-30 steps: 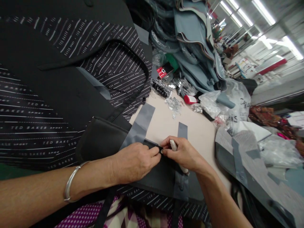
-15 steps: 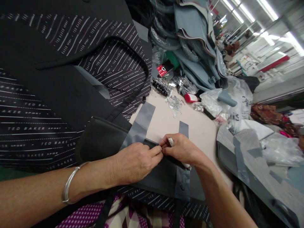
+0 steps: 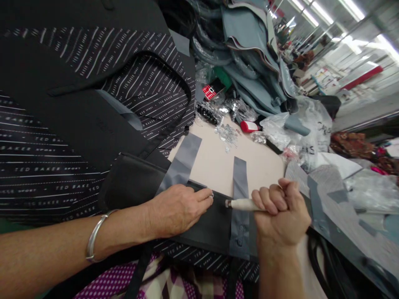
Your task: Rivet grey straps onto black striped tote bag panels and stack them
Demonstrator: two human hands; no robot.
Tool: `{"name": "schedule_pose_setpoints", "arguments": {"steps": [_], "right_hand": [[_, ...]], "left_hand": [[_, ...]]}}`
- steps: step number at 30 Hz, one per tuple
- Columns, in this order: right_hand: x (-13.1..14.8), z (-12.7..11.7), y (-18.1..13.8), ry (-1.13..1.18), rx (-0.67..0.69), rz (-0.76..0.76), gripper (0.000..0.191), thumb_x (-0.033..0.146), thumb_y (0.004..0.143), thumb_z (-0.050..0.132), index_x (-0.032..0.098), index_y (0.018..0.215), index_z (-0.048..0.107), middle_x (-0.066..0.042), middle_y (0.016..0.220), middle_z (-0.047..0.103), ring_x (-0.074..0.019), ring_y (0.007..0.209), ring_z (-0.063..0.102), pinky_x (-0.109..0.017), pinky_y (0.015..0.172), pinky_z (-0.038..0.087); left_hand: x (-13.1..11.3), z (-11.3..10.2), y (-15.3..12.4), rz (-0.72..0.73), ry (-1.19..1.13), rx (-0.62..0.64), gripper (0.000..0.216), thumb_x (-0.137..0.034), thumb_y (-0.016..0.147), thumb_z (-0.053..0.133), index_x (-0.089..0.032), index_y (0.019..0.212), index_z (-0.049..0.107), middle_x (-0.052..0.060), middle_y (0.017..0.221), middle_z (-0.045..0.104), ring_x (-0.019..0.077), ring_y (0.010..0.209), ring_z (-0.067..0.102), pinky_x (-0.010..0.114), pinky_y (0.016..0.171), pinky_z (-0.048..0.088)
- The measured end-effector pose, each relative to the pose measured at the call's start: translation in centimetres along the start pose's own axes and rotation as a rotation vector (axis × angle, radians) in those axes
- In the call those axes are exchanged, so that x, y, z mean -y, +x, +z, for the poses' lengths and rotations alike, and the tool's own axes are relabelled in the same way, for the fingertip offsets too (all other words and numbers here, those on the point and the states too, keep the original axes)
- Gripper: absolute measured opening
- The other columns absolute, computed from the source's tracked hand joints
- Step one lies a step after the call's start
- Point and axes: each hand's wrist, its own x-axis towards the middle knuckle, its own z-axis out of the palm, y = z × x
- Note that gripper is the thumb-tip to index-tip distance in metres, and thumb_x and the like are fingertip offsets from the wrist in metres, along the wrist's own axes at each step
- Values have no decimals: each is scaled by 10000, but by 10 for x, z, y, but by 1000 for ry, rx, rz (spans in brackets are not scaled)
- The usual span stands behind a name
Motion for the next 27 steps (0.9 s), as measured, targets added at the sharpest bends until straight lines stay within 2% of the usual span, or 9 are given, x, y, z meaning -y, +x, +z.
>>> {"name": "schedule_pose_setpoints", "arguments": {"steps": [3, 6, 11, 18, 21, 24, 27], "right_hand": [[-20, -6, 5, 201, -86, 38, 187, 329, 833, 702, 184, 725, 655, 141, 417, 225, -56, 365, 102, -173, 354, 277], [-36, -10, 11, 282, -115, 75, 194, 310, 837, 699, 176, 705, 656, 138, 419, 229, -58, 367, 103, -163, 348, 267], [-48, -12, 12, 319, -104, 92, 205, 320, 848, 692, 169, 712, 661, 140, 436, 207, -59, 372, 90, -159, 347, 277], [-51, -13, 15, 298, -14, 81, 260, 346, 921, 598, 183, 726, 653, 132, 461, 159, -69, 360, 56, -164, 323, 257], [-47, -6, 12, 234, 73, 59, 304, 357, 955, 535, 197, 723, 646, 128, 451, 153, -67, 340, 61, -168, 327, 263], [-40, 8, 2, 101, 254, -15, 298, 344, 962, 509, 208, 744, 659, 126, 441, 159, -60, 328, 112, -177, 362, 279], [-35, 18, -12, -97, 427, -67, 277, 337, 954, 530, 206, 763, 681, 111, 429, 246, -69, 344, 230, -213, 405, 296]], "left_hand": [[-1, 0, 0, 3, 8, 8, 274, -233, 971, 477, -182, 1215, 591, 57, 1225, 654, 163, 649, 618, 351, 554, 483], [-1, 2, -1, 4, 4, 5, 283, -240, 984, 455, -180, 1229, 584, 51, 1228, 659, 167, 652, 624, 355, 546, 481], [-1, 3, -2, 0, -18, -9, 290, -242, 975, 481, -174, 1239, 582, 68, 1230, 667, 164, 674, 639, 339, 559, 481], [0, 3, -2, -7, -75, 0, 297, -219, 963, 489, -161, 1237, 587, 56, 1306, 644, 175, 700, 656, 368, 562, 504], [1, 3, -2, -20, -101, 4, 273, -218, 957, 488, -162, 1201, 596, 53, 1309, 645, 176, 697, 656, 364, 575, 515], [1, 1, -2, -33, -120, 16, 231, -227, 951, 495, -161, 1145, 603, 62, 1319, 635, 178, 695, 658, 365, 576, 524], [1, -1, -1, -35, -120, 35, 189, -229, 956, 488, -160, 1089, 604, 76, 1270, 648, 185, 692, 659, 367, 564, 522]]}}
